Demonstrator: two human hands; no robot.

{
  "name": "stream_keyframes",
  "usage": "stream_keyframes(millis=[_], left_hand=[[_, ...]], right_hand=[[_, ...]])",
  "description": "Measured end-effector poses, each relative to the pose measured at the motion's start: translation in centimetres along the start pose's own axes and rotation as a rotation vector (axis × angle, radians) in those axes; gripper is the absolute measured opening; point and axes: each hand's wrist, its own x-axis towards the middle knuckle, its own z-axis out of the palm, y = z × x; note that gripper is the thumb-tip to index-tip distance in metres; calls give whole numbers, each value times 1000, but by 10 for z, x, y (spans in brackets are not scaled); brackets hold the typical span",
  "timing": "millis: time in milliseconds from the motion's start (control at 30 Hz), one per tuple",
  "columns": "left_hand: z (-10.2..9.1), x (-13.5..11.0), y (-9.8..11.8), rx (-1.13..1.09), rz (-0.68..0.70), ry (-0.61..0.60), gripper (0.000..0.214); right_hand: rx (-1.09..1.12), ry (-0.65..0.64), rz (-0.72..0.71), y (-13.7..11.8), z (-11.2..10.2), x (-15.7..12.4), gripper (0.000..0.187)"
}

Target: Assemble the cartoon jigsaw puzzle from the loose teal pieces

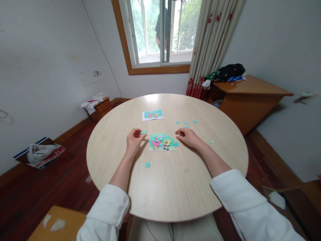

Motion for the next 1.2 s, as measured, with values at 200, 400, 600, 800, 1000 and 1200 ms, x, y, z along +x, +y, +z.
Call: stream_keyframes(millis=[200, 400, 600, 800, 1000, 1200], left_hand=[[-1, 0, 2, 13, 8, 12, 25], [-1, 0, 2, 24, 9, 17, 26], [-1, 0, 1, 31, 18, 12, 27], [-1, 0, 4, 42, 17, 27, 26], [-1, -1, 7, 33, -5, 38, 25], [-1, 0, 7, 18, -13, 33, 24]], right_hand=[[2, 4, -12, 1, 0, -1, 17], [2, 15, -31, 5, 2, 1, 17], [-8, -4, -14, 5, 2, 1, 18], [8, -7, 2, 0, -1, -1, 18], [0, 8, -10, 1, 0, 0, 16], [1, 3, -7, 2, 0, 0, 17]])
